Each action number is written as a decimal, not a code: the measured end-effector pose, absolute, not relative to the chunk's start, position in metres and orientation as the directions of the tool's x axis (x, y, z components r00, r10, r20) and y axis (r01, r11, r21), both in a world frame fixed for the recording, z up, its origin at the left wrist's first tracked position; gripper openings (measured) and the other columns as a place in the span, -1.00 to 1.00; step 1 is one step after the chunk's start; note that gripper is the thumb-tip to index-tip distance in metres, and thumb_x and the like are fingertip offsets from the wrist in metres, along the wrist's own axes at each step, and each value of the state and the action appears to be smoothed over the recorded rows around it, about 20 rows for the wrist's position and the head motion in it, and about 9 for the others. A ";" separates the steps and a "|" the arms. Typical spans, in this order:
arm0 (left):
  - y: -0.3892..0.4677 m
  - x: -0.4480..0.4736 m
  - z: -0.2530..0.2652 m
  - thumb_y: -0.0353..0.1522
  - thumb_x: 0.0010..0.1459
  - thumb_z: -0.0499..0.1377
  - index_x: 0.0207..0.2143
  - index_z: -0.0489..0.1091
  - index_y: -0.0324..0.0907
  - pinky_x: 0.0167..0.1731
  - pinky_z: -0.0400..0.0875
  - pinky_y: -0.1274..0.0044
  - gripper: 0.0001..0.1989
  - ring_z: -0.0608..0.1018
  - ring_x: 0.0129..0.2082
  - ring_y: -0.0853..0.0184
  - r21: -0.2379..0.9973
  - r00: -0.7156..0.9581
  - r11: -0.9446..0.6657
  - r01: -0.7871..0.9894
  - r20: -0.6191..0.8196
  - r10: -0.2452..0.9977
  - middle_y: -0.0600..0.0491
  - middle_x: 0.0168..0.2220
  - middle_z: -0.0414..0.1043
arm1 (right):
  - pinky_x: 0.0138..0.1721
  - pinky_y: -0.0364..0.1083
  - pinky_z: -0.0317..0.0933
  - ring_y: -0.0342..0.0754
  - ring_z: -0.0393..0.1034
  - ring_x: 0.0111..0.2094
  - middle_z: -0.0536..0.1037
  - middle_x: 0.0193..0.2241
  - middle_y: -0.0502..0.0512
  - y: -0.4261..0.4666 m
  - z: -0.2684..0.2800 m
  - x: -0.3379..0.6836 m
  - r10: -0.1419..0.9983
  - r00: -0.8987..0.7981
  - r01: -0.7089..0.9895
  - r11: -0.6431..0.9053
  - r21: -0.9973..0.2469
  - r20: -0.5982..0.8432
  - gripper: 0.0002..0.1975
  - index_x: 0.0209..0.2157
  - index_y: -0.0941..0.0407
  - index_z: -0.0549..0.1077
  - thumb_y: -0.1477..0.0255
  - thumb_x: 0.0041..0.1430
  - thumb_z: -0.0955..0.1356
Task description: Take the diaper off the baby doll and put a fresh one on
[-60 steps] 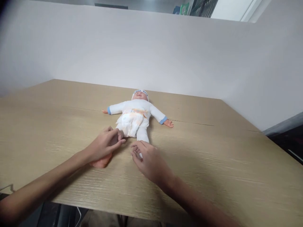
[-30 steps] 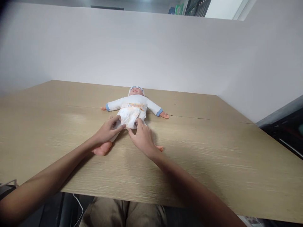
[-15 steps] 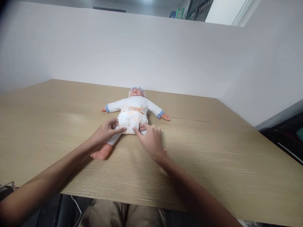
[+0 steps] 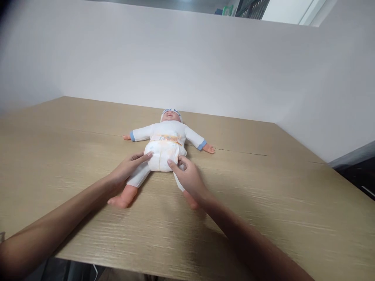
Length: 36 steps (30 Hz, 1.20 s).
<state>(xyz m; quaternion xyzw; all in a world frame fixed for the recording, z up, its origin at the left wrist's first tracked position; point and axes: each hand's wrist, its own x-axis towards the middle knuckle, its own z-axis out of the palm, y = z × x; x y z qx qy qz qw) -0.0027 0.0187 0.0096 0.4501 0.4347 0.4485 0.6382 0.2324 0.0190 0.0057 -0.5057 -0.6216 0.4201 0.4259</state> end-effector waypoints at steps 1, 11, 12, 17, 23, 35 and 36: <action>0.018 -0.001 0.009 0.01 0.24 0.42 -0.07 0.64 -0.14 -0.05 0.56 0.31 -0.56 0.70 -0.08 0.05 0.962 0.191 0.205 -0.181 -0.171 0.967 -0.12 -0.03 0.73 | 0.06 0.05 0.46 0.14 0.60 -0.01 0.70 -0.12 0.11 0.019 0.005 0.232 0.986 -0.131 0.219 0.131 -0.967 0.104 -0.67 -0.14 0.03 0.59 0.06 0.32 0.46; 0.009 0.006 0.013 0.06 0.22 0.43 0.12 0.60 -0.23 0.00 0.54 0.37 -0.37 0.69 0.04 0.03 0.970 0.146 0.169 -0.175 -0.144 0.979 -0.14 0.08 0.71 | -0.04 0.05 0.34 0.04 0.38 -0.18 0.47 -0.13 0.13 0.013 0.003 0.238 0.969 0.047 0.485 0.191 -0.854 0.244 -0.54 -0.29 0.09 0.63 -0.06 0.27 0.47; 0.010 0.007 0.012 0.04 0.22 0.43 0.11 0.60 -0.23 0.02 0.53 0.35 -0.39 0.68 0.06 0.01 0.973 0.146 0.158 -0.170 -0.134 0.980 -0.15 0.10 0.70 | 0.03 0.08 0.34 0.08 0.40 -0.12 0.46 -0.10 0.15 0.014 0.002 0.238 0.968 0.046 0.493 0.194 -0.848 0.248 -0.54 -0.29 0.08 0.64 -0.06 0.26 0.47; 0.016 0.000 0.005 -0.04 0.20 0.46 0.03 0.60 -0.21 0.10 0.52 0.32 -0.49 0.67 0.11 0.01 0.982 0.189 0.130 -0.134 -0.103 0.976 -0.16 0.13 0.68 | 0.26 0.24 0.25 0.23 0.40 0.11 0.48 -0.03 0.20 0.014 0.002 0.243 0.965 0.003 0.587 0.209 -0.782 0.261 -0.65 -0.26 0.05 0.66 0.04 0.26 0.48; 0.017 -0.031 0.014 -0.04 0.24 0.42 0.14 0.51 -0.13 0.13 0.52 0.28 -0.46 0.65 0.14 0.03 0.996 0.281 0.075 0.051 -0.086 0.956 -0.11 0.11 0.67 | 0.03 0.11 0.39 0.16 0.48 0.04 0.62 0.03 0.15 -0.006 0.022 0.273 0.972 -0.141 0.603 0.234 -0.763 0.186 -0.66 -0.04 -0.03 0.68 0.07 0.30 0.45; 0.126 -0.063 0.007 0.07 0.34 0.20 0.29 0.34 -0.22 0.36 0.20 0.05 -0.31 0.35 0.34 -0.18 0.415 0.047 -0.251 0.875 0.442 0.896 -0.30 0.33 0.42 | 0.26 0.26 0.27 0.38 0.44 0.18 0.60 0.14 0.43 0.107 0.009 0.337 0.885 -0.137 0.905 0.294 -0.306 0.445 -0.49 0.13 0.17 0.51 0.09 0.34 0.40; 0.138 -0.064 0.007 0.09 0.35 0.18 0.31 0.34 -0.23 0.36 0.19 0.04 -0.28 0.33 0.36 -0.20 0.387 0.058 -0.228 0.894 0.405 0.913 -0.31 0.34 0.41 | 0.25 0.24 0.27 0.38 0.44 0.18 0.60 0.16 0.45 0.117 0.007 0.335 0.895 -0.150 0.915 0.287 -0.285 0.419 -0.46 0.16 0.19 0.50 0.09 0.35 0.40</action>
